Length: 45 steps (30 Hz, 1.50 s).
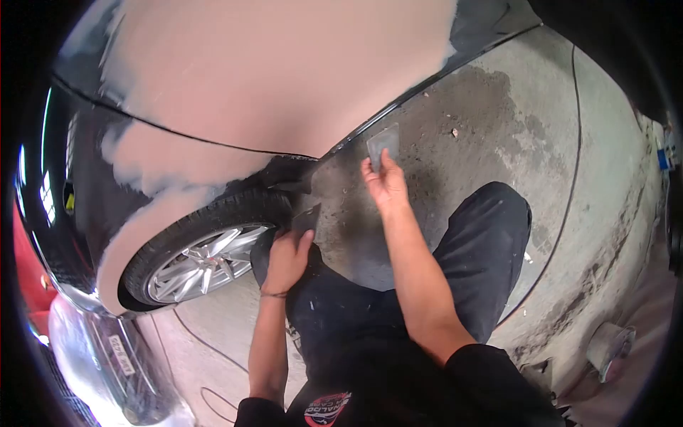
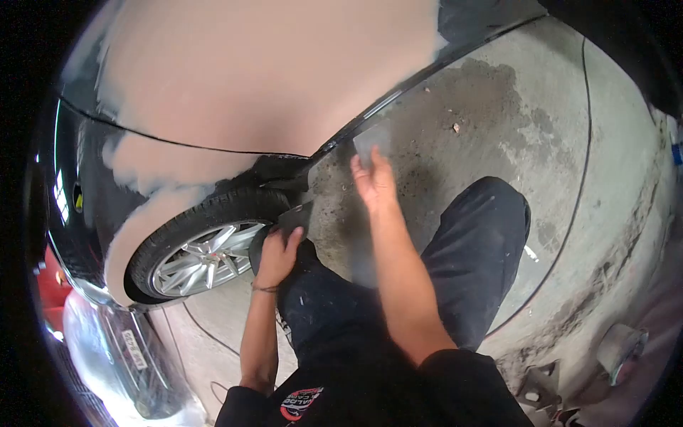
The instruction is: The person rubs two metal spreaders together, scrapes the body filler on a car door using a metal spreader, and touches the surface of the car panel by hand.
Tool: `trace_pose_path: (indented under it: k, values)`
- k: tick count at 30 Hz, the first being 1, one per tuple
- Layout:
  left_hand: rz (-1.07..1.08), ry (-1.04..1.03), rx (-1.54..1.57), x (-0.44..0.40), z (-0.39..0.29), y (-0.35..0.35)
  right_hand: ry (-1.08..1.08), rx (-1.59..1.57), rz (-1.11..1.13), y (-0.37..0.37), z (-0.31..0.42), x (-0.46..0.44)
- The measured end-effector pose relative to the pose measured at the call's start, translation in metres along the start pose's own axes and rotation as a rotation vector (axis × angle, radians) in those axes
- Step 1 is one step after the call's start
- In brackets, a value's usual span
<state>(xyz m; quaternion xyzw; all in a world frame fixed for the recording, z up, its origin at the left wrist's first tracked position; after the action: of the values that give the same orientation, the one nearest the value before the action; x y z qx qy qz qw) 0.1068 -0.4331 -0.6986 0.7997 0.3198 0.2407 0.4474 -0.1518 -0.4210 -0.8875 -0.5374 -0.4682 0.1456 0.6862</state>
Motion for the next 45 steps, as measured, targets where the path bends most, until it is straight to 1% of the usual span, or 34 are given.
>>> trace_pose_path:
  k: [1, 3, 4, 6, 9, 10, 12, 15, 18, 19, 21, 22, 24, 25, 26, 27, 28, 30, 32, 34, 37, 39, 41, 43, 45]
  values:
    - [-0.048, 0.025, 0.043, 0.009, 0.009, 0.007, -0.041, -0.086, 0.039, -0.002, -0.021, -0.003]
    - [-0.145, 0.067, 0.132, 0.023, 0.023, 0.019, -0.097, -0.152, -0.025, -0.006, -0.061, 0.005]
    - [-0.145, 0.178, 0.146, 0.028, 0.029, 0.020, -0.123, -0.160, -0.017, -0.016, -0.079, 0.010]
    - [-0.117, 0.149, 0.089, 0.022, 0.026, 0.014, -0.178, -0.166, -0.001, -0.031, -0.105, 0.020]
    - [-0.107, 0.113, -0.025, 0.019, 0.016, 0.009, -0.208, -0.158, 0.025, -0.049, -0.111, 0.017]
    - [-0.112, 0.101, -0.066, 0.018, 0.011, 0.010, -0.191, -0.138, 0.048, -0.053, -0.104, 0.007]
    - [-0.115, 0.126, -0.051, 0.019, 0.018, 0.011, -0.156, -0.096, 0.086, -0.059, -0.080, -0.013]
    - [-0.123, 0.151, -0.062, 0.023, 0.020, 0.009, -0.123, -0.052, 0.001, -0.050, -0.069, -0.019]
    - [-0.128, 0.117, -0.074, 0.015, 0.019, 0.008, -0.213, 0.025, 0.068, -0.045, -0.092, 0.007]
    - [-0.124, 0.111, -0.081, 0.016, 0.022, 0.006, -0.195, -0.002, 0.039, -0.051, -0.086, 0.007]
    - [-0.122, 0.104, -0.105, 0.017, 0.029, 0.003, -0.163, -0.061, -0.022, -0.066, -0.065, 0.002]
    - [-0.120, 0.101, -0.113, 0.018, 0.030, 0.000, -0.131, -0.101, 0.056, -0.083, -0.036, -0.015]
    - [-0.084, 0.123, -0.101, 0.020, 0.021, 0.006, 0.008, -0.106, 0.139, -0.129, 0.046, -0.023]
    - [-0.070, 0.128, -0.090, 0.017, 0.016, 0.007, 0.117, -0.049, 0.138, -0.135, 0.089, -0.032]
    - [-0.090, 0.140, 0.006, 0.017, 0.017, 0.005, 0.217, 0.004, 0.114, -0.143, 0.128, -0.029]
    - [-0.110, 0.148, 0.103, 0.019, 0.021, 0.002, 0.250, 0.090, 0.238, -0.143, 0.163, -0.040]
    - [-0.129, 0.157, 0.199, 0.016, 0.022, 0.000, 0.359, 0.145, 0.244, -0.147, 0.191, -0.023]
    - [-0.180, 0.133, 0.480, 0.005, -0.005, 0.000, 0.355, 0.318, 0.255, -0.157, 0.209, 0.026]
    - [-0.184, 0.124, 0.733, -0.006, -0.040, 0.000, 0.311, 0.512, 0.178, -0.149, 0.208, 0.065]
    - [-0.176, 0.108, 0.815, -0.026, -0.074, 0.002, 0.310, 0.652, 0.129, -0.135, 0.199, 0.089]
    - [-0.182, 0.055, 0.866, -0.057, -0.115, 0.007, 0.237, 0.734, 0.159, -0.127, 0.166, 0.100]
    - [-0.209, 0.003, 0.866, -0.072, -0.132, 0.011, 0.185, 0.724, 0.230, -0.145, 0.142, 0.113]
    - [-0.243, -0.063, 0.861, -0.083, -0.147, 0.014, 0.163, 0.736, 0.247, -0.156, 0.125, 0.127]
    - [-0.234, -0.117, 0.845, -0.086, -0.164, 0.014, 0.193, 0.675, 0.234, -0.153, 0.118, 0.130]
    - [-0.194, -0.143, 0.841, -0.085, -0.176, 0.006, 0.256, 0.682, 0.217, -0.148, 0.118, 0.133]
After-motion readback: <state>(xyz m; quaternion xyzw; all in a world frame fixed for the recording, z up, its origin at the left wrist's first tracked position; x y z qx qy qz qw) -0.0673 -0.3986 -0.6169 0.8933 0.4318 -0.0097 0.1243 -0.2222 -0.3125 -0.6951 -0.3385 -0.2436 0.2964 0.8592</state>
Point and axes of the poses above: each hand's wrist, its own x-axis away from the middle knuckle, its own y-axis out of the back of the hand, z = x × y, the point moved 10 cm from there along -x, towards the middle knuckle, and after that the axes turned 2 degrees about y, right-handed, at the moved point
